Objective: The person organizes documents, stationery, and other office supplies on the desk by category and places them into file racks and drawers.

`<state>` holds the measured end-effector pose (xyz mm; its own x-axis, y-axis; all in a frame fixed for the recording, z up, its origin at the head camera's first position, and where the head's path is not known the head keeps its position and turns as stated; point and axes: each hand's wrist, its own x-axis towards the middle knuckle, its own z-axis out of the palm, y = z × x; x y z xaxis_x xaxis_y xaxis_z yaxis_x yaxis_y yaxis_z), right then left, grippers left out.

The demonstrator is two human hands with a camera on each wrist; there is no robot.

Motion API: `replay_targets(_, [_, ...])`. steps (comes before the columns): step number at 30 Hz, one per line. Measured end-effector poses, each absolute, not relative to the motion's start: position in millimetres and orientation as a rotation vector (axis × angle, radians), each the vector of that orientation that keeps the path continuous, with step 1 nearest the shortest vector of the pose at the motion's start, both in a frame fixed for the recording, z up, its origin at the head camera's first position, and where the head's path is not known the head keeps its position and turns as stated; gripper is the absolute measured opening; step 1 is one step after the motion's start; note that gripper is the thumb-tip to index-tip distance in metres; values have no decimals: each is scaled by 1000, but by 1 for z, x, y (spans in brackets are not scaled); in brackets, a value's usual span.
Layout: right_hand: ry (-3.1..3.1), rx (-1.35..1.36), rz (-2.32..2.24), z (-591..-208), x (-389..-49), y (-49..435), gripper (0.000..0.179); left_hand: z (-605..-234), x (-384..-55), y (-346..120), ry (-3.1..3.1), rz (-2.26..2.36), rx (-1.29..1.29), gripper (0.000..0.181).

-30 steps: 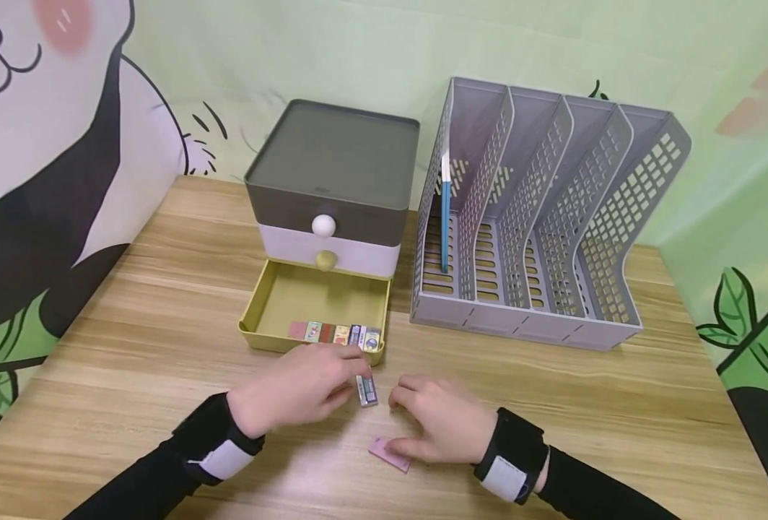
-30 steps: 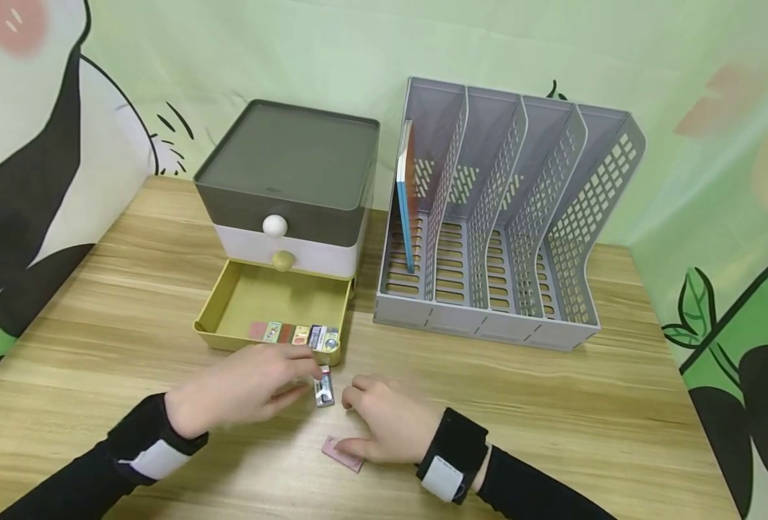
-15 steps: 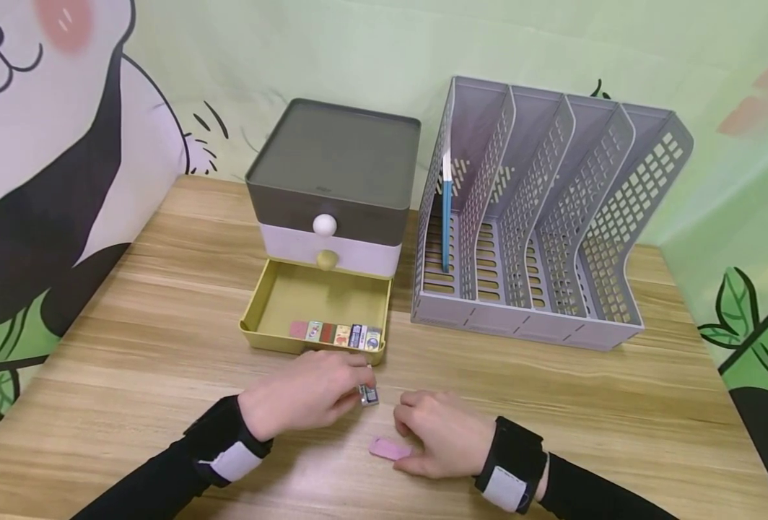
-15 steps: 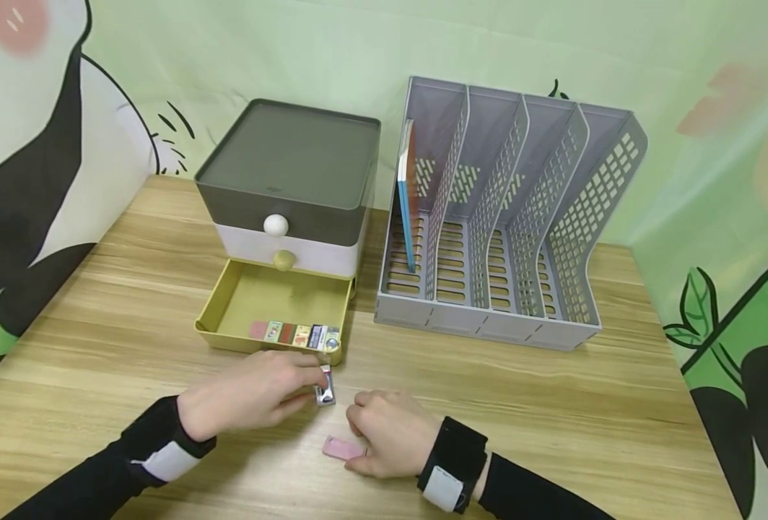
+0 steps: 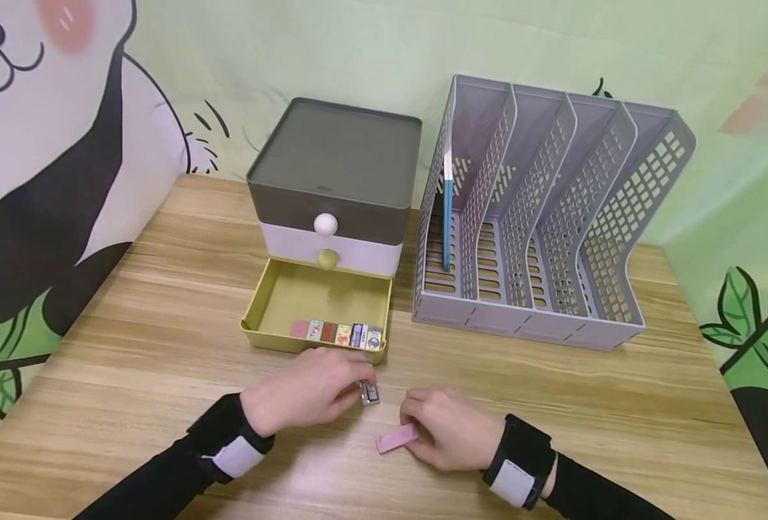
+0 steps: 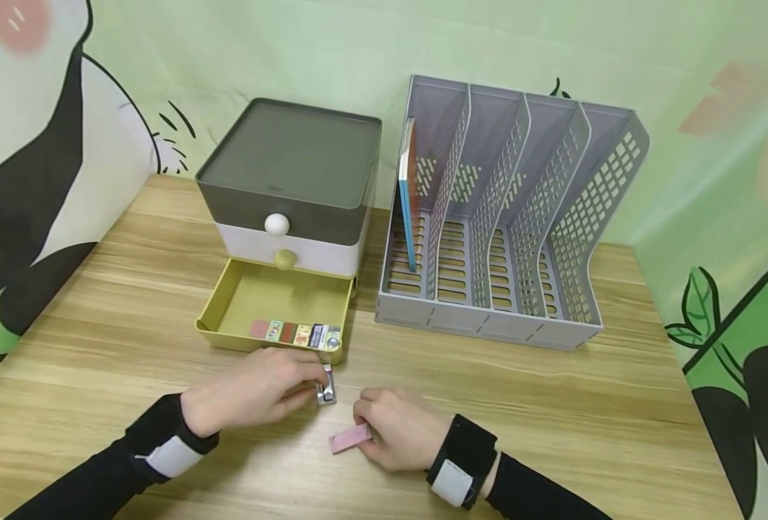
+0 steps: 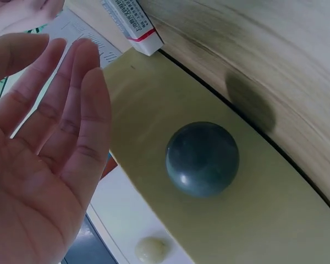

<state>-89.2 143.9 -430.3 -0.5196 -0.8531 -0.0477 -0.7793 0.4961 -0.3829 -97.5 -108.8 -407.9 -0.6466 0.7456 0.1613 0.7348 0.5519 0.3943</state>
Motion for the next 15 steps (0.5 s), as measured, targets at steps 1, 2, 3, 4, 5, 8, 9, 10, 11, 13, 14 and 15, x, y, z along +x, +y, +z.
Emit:
replay_targets(1, [2521,-1405,-503,-431,-90,145,14,-408,-98,-109,2745,701,1298,10])
replay_targets(2, [2533,-1413,-546,-432,-91,146,14,-408,-99,-109,2744,727,1286,11])
replay_targets(3, [2549,-1421,-587,-432,-93,146,14,-408,-99,-109,2741,761,1272,11])
replay_targets(4, [2566,-1430,-635,-432,-94,147,15,-407,-100,-109,2741,799,1255,12])
replay_targets(5, [2587,-1436,-683,-433,-96,147,15,-406,-101,-109,2739,842,1237,12])
replay_targets(8, [2658,-1454,-837,-432,-103,148,17,-404,-103,-109,2733,991,1183,13])
replay_targets(9, [2684,-1456,-889,-431,-105,149,17,-403,-104,-108,2730,1050,1163,13])
replay_targets(10, [2707,-1456,-943,-431,-107,148,18,-402,-105,-108,2721,1112,1131,14])
replay_targets(11, [2731,-1455,-994,-430,-110,148,19,-402,-106,-108,2701,1181,1097,15])
replay_targets(13, [2784,-1453,-1073,-429,-115,147,20,-401,-108,-107,2675,1306,1024,18])
replay_targets(14, [2811,-1450,-1109,-428,-118,146,20,-400,-108,-106,2659,1368,988,19])
replay_targets(15, [2837,-1444,-1142,-427,-120,144,20,-400,-110,-106,2643,1428,948,20])
